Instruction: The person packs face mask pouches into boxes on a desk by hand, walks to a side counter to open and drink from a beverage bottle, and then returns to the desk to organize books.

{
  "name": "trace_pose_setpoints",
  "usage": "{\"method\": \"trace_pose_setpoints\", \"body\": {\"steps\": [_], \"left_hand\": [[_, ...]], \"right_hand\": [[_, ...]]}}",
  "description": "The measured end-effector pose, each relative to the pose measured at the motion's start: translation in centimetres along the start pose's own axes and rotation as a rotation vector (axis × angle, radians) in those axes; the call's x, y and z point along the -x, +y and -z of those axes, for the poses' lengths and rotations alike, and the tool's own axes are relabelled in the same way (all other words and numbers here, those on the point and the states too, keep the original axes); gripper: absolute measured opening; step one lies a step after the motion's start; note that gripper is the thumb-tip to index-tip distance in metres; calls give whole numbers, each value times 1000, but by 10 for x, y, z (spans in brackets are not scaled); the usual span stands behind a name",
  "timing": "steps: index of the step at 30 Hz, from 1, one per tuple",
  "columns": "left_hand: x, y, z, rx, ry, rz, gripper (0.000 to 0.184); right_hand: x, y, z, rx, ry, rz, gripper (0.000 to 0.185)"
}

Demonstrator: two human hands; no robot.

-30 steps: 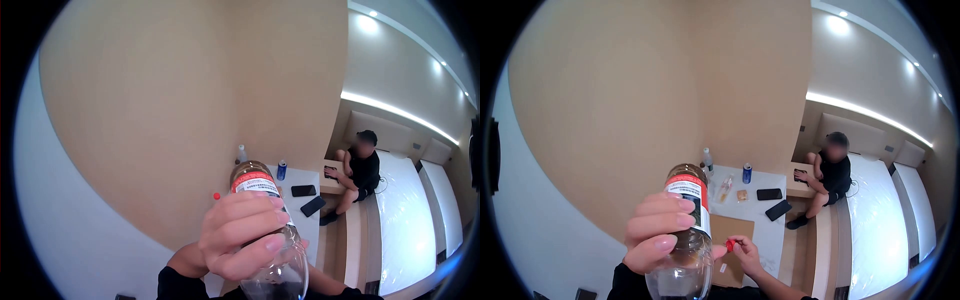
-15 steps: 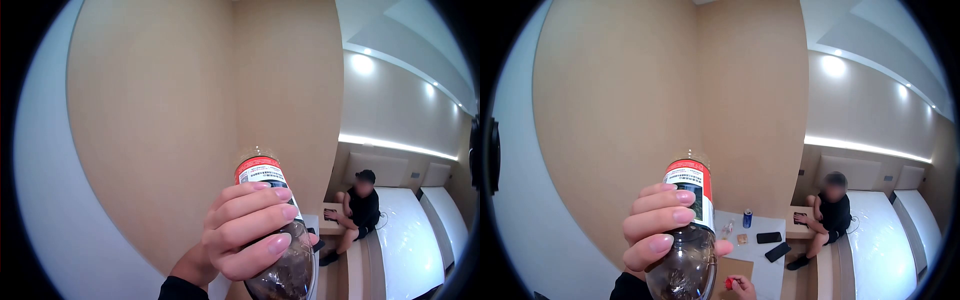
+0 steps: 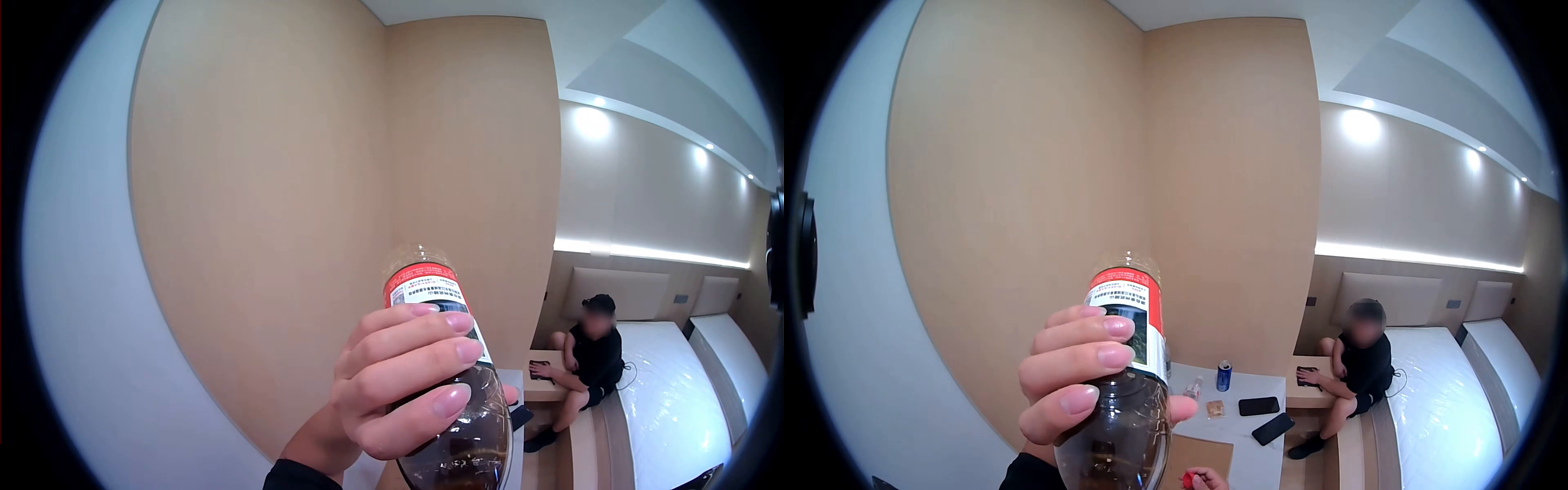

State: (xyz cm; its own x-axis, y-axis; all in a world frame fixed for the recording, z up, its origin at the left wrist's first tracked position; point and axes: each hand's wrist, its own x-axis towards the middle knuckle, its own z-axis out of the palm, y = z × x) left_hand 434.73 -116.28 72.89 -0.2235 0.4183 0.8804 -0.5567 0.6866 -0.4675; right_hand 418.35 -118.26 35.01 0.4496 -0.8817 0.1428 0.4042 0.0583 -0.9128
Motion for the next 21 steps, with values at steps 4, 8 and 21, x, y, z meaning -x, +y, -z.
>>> {"method": "trace_pose_setpoints", "body": {"steps": [4, 8, 21], "left_hand": [[-6, 4, 1, -14, -1, 17, 64], [-14, 5, 4, -24, -13, 11, 64], [0, 10, 15, -45, -21, -2, 67]], "right_hand": [[2, -3, 2, 54, -61, 11, 27], [8, -1, -4, -20, -1, -28, 29], [13, 13, -4, 32, -75, -139, 28]]}}
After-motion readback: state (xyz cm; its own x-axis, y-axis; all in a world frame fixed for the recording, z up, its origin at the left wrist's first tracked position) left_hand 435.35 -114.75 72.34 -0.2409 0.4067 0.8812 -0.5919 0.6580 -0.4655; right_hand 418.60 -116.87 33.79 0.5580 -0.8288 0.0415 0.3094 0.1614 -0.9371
